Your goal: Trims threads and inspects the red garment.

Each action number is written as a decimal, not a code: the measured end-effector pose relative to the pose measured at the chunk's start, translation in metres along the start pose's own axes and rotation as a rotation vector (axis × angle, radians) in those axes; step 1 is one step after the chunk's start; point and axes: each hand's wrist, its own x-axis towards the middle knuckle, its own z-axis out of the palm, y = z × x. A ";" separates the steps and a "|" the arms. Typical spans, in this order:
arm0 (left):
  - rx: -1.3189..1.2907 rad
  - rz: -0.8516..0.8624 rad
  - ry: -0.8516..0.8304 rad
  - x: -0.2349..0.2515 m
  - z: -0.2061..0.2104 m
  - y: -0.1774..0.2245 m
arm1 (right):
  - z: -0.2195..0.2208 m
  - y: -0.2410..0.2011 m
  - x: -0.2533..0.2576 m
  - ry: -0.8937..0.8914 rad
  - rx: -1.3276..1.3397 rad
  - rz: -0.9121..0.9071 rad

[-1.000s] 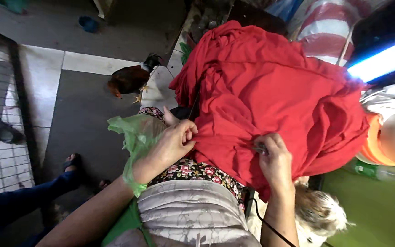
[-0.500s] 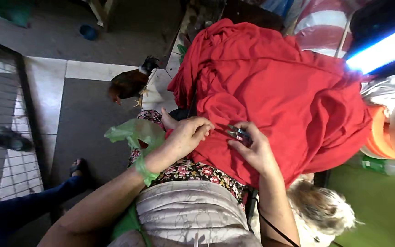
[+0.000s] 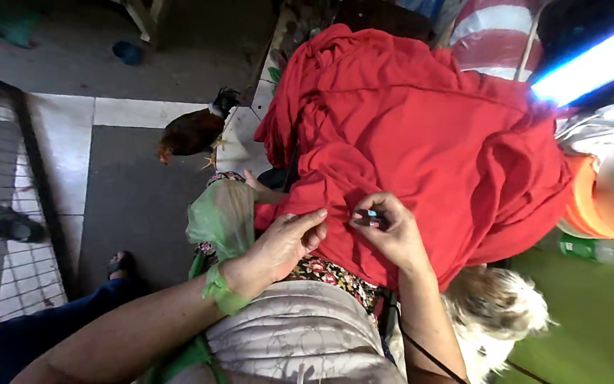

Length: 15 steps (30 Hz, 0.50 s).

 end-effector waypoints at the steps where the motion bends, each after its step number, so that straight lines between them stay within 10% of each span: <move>1: 0.004 0.005 0.010 0.001 0.000 -0.001 | -0.001 0.000 0.000 -0.034 -0.043 0.016; 15: -0.005 -0.001 -0.074 0.005 -0.006 -0.002 | -0.004 0.001 0.006 -0.108 -0.218 -0.019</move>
